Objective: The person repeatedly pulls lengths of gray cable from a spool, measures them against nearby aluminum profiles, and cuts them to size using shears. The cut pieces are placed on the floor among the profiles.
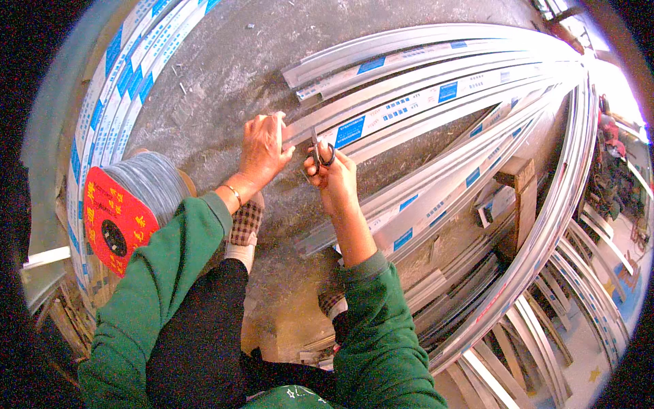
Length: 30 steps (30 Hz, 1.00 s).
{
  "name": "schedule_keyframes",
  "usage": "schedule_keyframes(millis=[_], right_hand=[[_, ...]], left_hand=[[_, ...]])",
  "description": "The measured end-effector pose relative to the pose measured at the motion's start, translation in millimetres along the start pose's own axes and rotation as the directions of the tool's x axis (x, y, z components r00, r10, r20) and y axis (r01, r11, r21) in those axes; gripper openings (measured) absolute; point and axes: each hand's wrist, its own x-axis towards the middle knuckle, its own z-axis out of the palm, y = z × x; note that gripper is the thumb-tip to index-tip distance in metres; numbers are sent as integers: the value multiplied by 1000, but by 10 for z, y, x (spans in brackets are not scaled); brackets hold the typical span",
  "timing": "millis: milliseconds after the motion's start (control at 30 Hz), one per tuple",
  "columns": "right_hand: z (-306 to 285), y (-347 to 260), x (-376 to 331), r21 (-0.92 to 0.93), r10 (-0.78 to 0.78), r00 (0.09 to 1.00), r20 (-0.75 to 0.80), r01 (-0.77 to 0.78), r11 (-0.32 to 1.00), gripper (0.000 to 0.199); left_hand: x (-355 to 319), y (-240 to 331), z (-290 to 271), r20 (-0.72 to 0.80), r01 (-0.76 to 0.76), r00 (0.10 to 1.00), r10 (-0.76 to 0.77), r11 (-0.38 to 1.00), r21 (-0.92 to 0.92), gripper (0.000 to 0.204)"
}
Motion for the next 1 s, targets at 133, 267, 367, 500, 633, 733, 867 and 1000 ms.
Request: schedule_keyframes(millis=[133,267,367,500,633,733,867,1000], right_hand=[[49,-22,4,-2,-99,991,-86,99,995,30],[-75,-255,188,-29,-212,955,-209,210,977,24],[-382,-621,491,-25,-274,923,-270,278,960,16],[-971,-1307,1006,-43,-380,900,-213,380,924,15],[-1300,-1998,1419,-121,-407,879,-250,388,913,27],[-1215,-2022,1445,-107,-364,886,-288,348,931,25],[-826,-1410,1047,-87,-369,924,-103,361,928,24],[-382,-523,299,-17,-112,994,-12,112,994,19]], left_hand=[[-6,-9,4,-18,-12,1000,12,1000,-8,67],[-13,-10,1,-30,-6,1000,7,1000,6,64],[-8,-15,4,-63,-27,998,27,1000,1,63],[-15,-26,1,-7,-14,1000,14,1000,-5,63],[-20,-16,0,-26,-25,999,25,1000,-5,63],[-17,-11,3,-27,-18,999,19,1000,6,64],[-17,-22,23,3,15,1000,-15,999,-42,66],[-21,-24,42,-42,-2,999,1,1000,-29,66]])
